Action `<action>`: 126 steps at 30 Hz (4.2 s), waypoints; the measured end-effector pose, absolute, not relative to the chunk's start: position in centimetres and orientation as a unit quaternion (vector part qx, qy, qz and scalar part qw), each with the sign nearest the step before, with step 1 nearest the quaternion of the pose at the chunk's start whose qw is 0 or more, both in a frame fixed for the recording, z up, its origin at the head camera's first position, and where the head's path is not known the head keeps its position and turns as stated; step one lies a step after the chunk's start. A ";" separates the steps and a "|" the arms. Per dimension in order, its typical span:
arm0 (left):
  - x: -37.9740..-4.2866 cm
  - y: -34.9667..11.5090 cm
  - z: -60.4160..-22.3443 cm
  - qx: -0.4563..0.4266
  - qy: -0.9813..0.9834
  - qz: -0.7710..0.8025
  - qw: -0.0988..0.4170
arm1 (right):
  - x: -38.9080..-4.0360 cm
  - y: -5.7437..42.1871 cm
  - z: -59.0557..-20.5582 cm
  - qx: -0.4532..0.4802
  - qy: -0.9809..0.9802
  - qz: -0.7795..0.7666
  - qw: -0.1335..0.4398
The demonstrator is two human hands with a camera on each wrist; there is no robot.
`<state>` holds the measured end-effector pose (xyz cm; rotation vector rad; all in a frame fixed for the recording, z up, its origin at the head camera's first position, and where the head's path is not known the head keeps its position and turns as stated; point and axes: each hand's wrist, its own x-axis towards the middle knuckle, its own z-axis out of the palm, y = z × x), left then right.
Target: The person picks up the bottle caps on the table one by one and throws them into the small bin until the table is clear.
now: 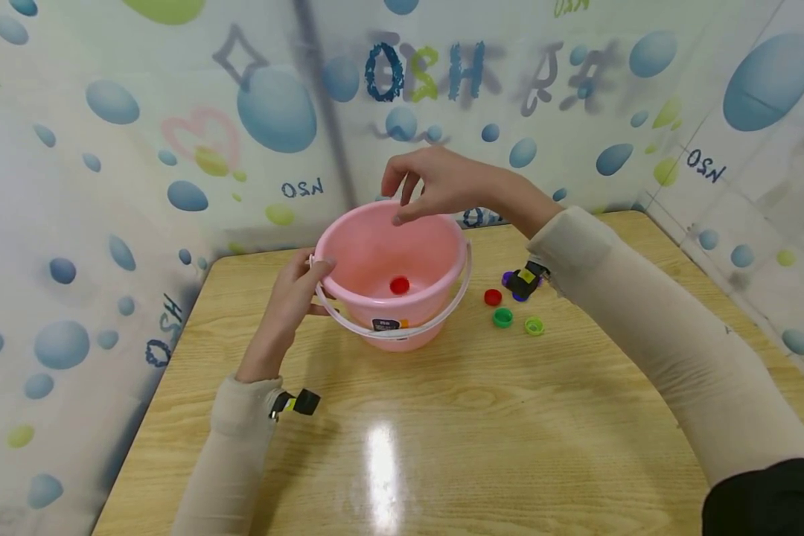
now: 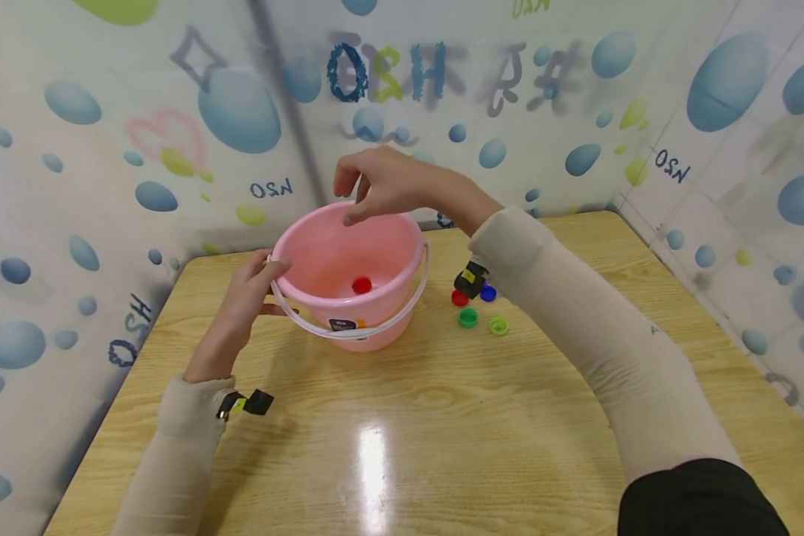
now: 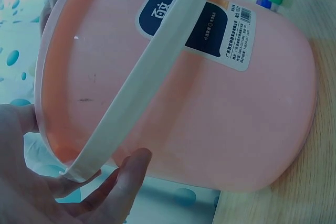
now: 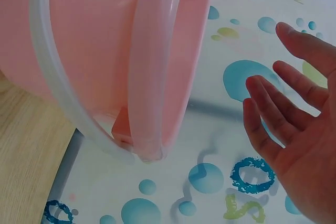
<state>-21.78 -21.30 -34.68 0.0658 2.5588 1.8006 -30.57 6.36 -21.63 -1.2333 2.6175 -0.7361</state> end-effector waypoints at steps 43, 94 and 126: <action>-21.9 -21.2 -34.8 0.023 0.818 0.575 0.005 | -29.8 12.5 -24.6 -0.393 0.877 -0.271 0.053; -21.9 -21.4 -35.0 0.022 0.812 0.583 0.000 | -30.1 26.2 -39.0 -0.217 0.928 -0.303 0.024; -22.2 -21.4 -35.3 0.018 0.816 0.578 0.001 | -30.3 26.9 -43.4 -0.114 0.921 -0.356 0.106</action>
